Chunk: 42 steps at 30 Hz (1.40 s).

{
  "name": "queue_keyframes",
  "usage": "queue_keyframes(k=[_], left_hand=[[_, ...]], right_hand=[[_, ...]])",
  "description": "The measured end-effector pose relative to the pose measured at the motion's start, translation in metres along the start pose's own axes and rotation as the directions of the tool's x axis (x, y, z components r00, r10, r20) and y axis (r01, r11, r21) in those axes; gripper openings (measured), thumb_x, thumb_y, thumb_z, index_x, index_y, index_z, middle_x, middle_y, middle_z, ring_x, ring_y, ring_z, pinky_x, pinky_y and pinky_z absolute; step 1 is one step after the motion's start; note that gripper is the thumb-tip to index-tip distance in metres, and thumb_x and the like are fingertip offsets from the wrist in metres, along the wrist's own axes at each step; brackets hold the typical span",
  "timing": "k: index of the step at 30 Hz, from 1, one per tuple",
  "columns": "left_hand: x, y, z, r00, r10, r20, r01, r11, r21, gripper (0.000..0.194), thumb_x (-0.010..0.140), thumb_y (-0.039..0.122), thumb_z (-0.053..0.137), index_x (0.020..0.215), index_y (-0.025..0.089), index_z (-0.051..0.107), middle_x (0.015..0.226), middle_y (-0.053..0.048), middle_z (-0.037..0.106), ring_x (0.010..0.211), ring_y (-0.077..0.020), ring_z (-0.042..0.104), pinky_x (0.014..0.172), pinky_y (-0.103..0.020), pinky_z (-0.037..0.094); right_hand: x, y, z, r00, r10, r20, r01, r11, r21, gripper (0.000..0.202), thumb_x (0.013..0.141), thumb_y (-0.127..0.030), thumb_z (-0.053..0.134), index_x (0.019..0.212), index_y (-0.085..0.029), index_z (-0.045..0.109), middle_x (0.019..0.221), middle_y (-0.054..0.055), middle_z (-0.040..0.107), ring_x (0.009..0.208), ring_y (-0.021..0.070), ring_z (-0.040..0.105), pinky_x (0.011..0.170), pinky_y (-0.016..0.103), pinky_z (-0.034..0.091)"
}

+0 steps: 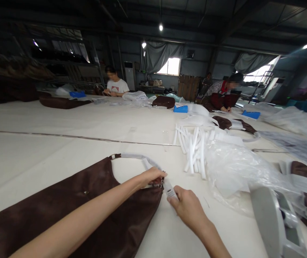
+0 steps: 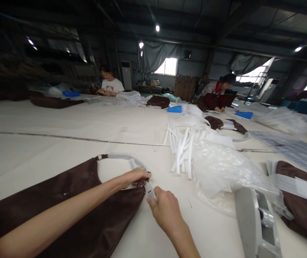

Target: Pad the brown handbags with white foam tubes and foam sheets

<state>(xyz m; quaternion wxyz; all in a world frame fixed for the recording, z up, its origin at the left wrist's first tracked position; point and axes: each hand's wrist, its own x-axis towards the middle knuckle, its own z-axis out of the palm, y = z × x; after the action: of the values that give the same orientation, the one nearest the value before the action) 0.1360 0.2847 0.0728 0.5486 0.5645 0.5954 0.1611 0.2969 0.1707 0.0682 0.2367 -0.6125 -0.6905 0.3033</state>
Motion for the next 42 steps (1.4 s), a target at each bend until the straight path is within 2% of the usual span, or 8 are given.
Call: queue_keyframes(k=[3, 9, 16, 22, 30, 35, 38, 42], left_hand=[[0.004, 0.007, -0.009, 0.995, -0.065, 0.076, 0.062, 0.997, 0.04, 0.042, 0.07, 0.057, 0.066, 0.067, 0.015, 0.063, 0.065, -0.008, 0.066, 0.063, -0.0183, 0.057, 0.058, -0.026, 0.034], [0.013, 0.019, -0.02, 0.98, -0.092, 0.178, 0.064, 0.986, 0.157, 0.054, 0.071, 0.069, 0.062, 0.066, 0.015, 0.065, 0.069, -0.011, 0.07, 0.07, -0.0213, 0.061, 0.061, -0.027, 0.037], [0.019, 0.026, -0.006, 0.986, 0.002, 0.165, -0.051, 0.954, 0.294, 0.022, 0.053, 0.027, 0.074, 0.044, 0.015, 0.058, 0.044, -0.002, 0.053, 0.05, -0.0142, 0.046, 0.05, -0.026, 0.029], [0.006, 0.035, -0.011, 0.981, 0.112, 0.161, -0.153, 0.951, 0.27, 0.009, 0.05, 0.018, 0.065, 0.046, 0.015, 0.057, 0.046, 0.001, 0.052, 0.05, -0.0117, 0.043, 0.05, -0.025, 0.028], [-0.026, 0.025, -0.01, 0.947, 0.316, 0.058, -0.32, 0.941, 0.112, 0.022, 0.061, 0.039, 0.056, 0.067, 0.019, 0.051, 0.066, -0.001, 0.057, 0.067, -0.018, 0.053, 0.064, -0.029, 0.039], [-0.041, 0.028, -0.015, 0.902, 0.425, -0.076, -0.41, 0.899, 0.158, 0.026, 0.061, 0.042, 0.06, 0.068, 0.018, 0.057, 0.082, -0.002, 0.054, 0.081, -0.0203, 0.05, 0.075, -0.031, 0.036], [-0.05, 0.032, -0.022, 0.891, 0.444, -0.098, -0.428, 0.891, 0.149, 0.027, 0.06, 0.043, 0.063, 0.066, 0.018, 0.057, 0.084, -0.003, 0.053, 0.084, -0.0213, 0.049, 0.079, -0.032, 0.036], [-0.063, 0.032, -0.033, 0.904, 0.421, -0.069, -0.415, 0.905, 0.092, 0.032, 0.062, 0.048, 0.064, 0.065, 0.018, 0.052, 0.071, 0.0, 0.05, 0.075, -0.0188, 0.046, 0.074, -0.031, 0.035]], right_hand=[[-0.005, -0.029, 0.032, 0.991, 0.02, 0.132, -0.076, 0.897, 0.434, 0.012, 0.085, -0.032, 0.055, 0.08, -0.022, 0.053, 0.071, -0.001, 0.057, 0.052, 0.0158, 0.059, 0.042, 0.023, 0.041], [0.018, -0.083, 0.099, 0.971, 0.06, 0.231, -0.21, 0.671, 0.711, 0.014, 0.083, -0.03, 0.059, 0.084, -0.019, 0.05, 0.056, -0.004, 0.054, 0.034, 0.0118, 0.053, 0.027, 0.015, 0.029], [0.051, -0.098, 0.108, 0.971, 0.12, 0.205, -0.227, 0.213, 0.95, 0.038, 0.08, -0.036, 0.069, 0.107, -0.015, 0.052, 0.097, 0.007, 0.064, 0.061, 0.0128, 0.067, 0.047, 0.021, 0.055], [0.015, -0.081, 0.096, 0.976, 0.051, 0.212, -0.216, 0.36, 0.908, 0.058, 0.068, -0.049, 0.076, 0.109, -0.011, 0.06, 0.075, 0.003, 0.065, 0.057, 0.0142, 0.063, 0.043, 0.019, 0.046], [0.02, -0.002, 0.038, 0.926, 0.322, -0.199, 0.004, 0.518, 0.856, 0.04, 0.071, -0.049, 0.064, 0.091, -0.015, 0.071, 0.081, 0.007, 0.068, 0.067, 0.0158, 0.059, 0.053, 0.023, 0.046], [0.052, 0.01, 0.046, 0.999, -0.012, -0.032, 0.034, 0.385, 0.922, 0.053, 0.063, -0.023, 0.061, 0.115, -0.021, 0.069, 0.119, 0.004, 0.065, 0.105, 0.021, 0.058, 0.078, 0.027, 0.049], [0.066, 0.008, 0.046, 0.966, -0.257, 0.033, 0.049, 0.306, 0.951, 0.045, 0.067, -0.022, 0.064, 0.112, -0.02, 0.07, 0.109, 0.003, 0.068, 0.098, 0.0187, 0.06, 0.086, 0.03, 0.046], [0.091, 0.005, 0.036, 0.927, -0.374, 0.03, 0.141, 0.421, 0.896, 0.022, 0.068, -0.033, 0.074, 0.084, -0.017, 0.072, 0.084, 0.001, 0.067, 0.083, 0.0172, 0.059, 0.084, 0.031, 0.045]])
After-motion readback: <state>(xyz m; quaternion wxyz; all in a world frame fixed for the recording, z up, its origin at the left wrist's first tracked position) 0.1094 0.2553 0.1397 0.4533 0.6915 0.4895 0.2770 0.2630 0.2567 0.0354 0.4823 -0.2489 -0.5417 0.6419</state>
